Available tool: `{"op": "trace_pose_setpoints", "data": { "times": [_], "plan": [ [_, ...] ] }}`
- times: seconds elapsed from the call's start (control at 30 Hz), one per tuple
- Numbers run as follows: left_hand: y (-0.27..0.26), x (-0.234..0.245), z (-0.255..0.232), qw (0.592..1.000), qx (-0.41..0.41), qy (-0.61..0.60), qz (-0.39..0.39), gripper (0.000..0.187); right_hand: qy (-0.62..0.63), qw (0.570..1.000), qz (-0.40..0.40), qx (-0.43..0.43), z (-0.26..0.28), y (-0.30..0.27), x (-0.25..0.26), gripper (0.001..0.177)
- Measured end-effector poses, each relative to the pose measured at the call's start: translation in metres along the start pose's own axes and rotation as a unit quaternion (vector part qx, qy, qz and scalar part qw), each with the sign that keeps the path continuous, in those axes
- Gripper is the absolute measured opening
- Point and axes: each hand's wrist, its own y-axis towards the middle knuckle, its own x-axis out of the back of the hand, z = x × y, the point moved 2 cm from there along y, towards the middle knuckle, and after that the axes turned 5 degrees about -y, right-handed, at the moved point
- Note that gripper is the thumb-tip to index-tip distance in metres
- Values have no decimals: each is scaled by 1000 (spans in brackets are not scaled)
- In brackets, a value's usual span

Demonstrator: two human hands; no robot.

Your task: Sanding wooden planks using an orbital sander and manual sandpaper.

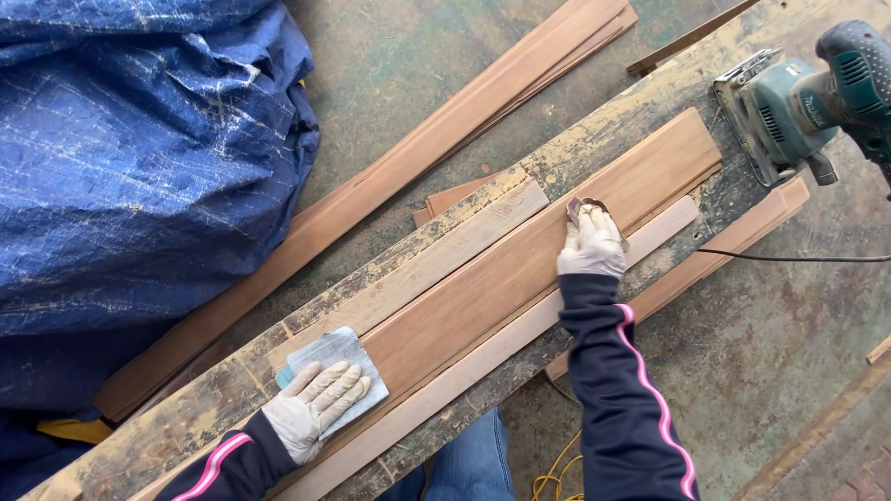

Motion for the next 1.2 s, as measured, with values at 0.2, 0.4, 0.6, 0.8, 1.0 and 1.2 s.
{"op": "trace_pose_setpoints", "data": {
  "times": [0.2, 0.4, 0.6, 0.8, 1.0, 1.2],
  "plan": [
    [2, 10, -2, 1000, -3, -6, -2, 96, 131, 983, -50, 119, 174, -124, 26, 18],
    [-5, 0, -2, 999, -16, -12, -40, 93, 155, 976, -13, 154, 96, -17, 51, 26],
    [-1, 11, -2, 999, -12, -25, -34, 94, 59, 995, -67, 33, 126, -46, 29, 20],
    [3, 13, -3, 1000, 1, -28, 13, 98, 235, 962, -42, 132, 172, -70, 91, 12],
    [-2, 6, -1, 999, -12, -2, -31, 95, 25, 997, 46, 50, 51, -5, 4, 47],
    [0, 13, -5, 1000, -4, -17, -16, 96, 157, 975, -33, 156, 197, -69, 77, 33]
  ]
}}
